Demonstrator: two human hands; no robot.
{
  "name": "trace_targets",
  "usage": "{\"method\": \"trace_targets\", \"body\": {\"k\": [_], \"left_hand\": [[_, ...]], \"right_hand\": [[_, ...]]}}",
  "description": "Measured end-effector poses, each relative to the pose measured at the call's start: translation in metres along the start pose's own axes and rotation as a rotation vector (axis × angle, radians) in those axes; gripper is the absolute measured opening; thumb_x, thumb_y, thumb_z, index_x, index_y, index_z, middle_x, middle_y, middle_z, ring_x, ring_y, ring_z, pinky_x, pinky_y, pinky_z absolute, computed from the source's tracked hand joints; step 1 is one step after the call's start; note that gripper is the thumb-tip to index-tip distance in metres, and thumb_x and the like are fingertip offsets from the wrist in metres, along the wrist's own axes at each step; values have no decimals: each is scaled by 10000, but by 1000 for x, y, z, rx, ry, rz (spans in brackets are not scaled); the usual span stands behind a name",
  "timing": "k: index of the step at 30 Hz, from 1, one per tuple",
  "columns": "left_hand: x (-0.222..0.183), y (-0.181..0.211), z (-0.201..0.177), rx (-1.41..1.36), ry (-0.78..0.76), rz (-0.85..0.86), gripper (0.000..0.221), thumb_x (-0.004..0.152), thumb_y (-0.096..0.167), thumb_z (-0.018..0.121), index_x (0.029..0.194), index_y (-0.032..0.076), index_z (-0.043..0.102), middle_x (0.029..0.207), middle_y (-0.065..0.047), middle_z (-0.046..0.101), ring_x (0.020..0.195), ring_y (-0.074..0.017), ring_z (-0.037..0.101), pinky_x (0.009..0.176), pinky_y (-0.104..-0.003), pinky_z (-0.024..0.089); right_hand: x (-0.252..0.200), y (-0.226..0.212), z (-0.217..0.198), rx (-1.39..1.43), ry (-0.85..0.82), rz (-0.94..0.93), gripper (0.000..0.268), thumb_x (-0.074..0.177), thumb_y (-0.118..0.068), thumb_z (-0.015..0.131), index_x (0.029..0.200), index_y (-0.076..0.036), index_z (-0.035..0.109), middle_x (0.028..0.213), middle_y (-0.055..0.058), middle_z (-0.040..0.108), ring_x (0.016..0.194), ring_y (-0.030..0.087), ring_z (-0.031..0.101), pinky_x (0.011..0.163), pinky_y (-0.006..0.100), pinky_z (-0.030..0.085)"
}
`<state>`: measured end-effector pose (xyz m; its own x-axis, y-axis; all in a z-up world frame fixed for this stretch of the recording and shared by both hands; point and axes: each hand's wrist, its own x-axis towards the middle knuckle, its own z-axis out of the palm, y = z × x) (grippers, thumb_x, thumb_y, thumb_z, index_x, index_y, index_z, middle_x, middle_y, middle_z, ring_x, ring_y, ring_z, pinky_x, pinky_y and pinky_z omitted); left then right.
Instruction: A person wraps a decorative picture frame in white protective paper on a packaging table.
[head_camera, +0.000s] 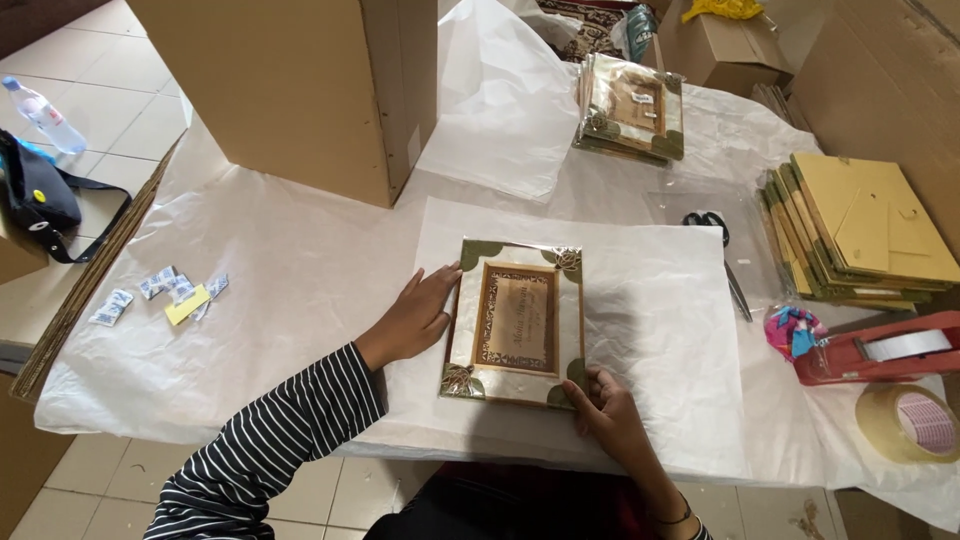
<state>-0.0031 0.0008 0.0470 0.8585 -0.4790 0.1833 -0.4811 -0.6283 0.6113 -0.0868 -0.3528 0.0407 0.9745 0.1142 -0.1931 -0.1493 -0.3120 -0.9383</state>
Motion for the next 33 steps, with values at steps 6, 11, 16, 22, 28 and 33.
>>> {"method": "trace_targets", "body": {"k": [6,11,16,22,28,33], "left_hand": [[-1,18,-10,-4,-29,-53,705,927,63,364,1595,25,144,1668,-204,225,1562,-294,177,1262,-491,13],[0,35,-24,25,-74,-125,713,925,99,396,1601,-20,199,1632,-253,314,1544,-339,250,1270,-518,7],[-1,29,-19,56,-112,-88,707,945,102,413,1605,-26,193,1638,-284,276,1542,-392,222,1264,-554,-10],[-2,36,-23,55,-115,-136,659,957,117,373,1596,17,249,1649,-225,288,1557,-334,212,1273,-511,-17],[-2,37,-23,70,-135,-104,677,963,123,367,1623,78,222,1672,-190,255,1564,-341,181,1267,-540,-24],[-2,38,-25,185,-181,-83,645,973,154,334,1615,207,308,1685,-111,263,1557,-347,193,1254,-585,43]], "right_hand": [[14,24,-23,307,69,40,416,891,-145,709,1271,16,654,1173,169,757,1028,234,716,850,335,598],[24,20,-79,173,278,-42,327,1004,-190,694,1239,35,666,965,136,692,818,227,666,730,416,611],[35,-38,-132,0,292,-123,327,986,-235,724,1216,-4,713,859,119,687,686,187,639,619,368,584],[120,-40,-147,-94,-192,-144,322,968,-114,641,1260,3,715,639,162,621,498,216,540,458,316,464],[184,-11,-114,-53,131,-109,428,844,-183,852,1229,-89,690,803,24,656,566,87,606,364,196,438],[190,5,-107,-444,299,-71,409,848,-389,826,1211,-221,741,972,23,762,778,161,679,657,299,530]]}}
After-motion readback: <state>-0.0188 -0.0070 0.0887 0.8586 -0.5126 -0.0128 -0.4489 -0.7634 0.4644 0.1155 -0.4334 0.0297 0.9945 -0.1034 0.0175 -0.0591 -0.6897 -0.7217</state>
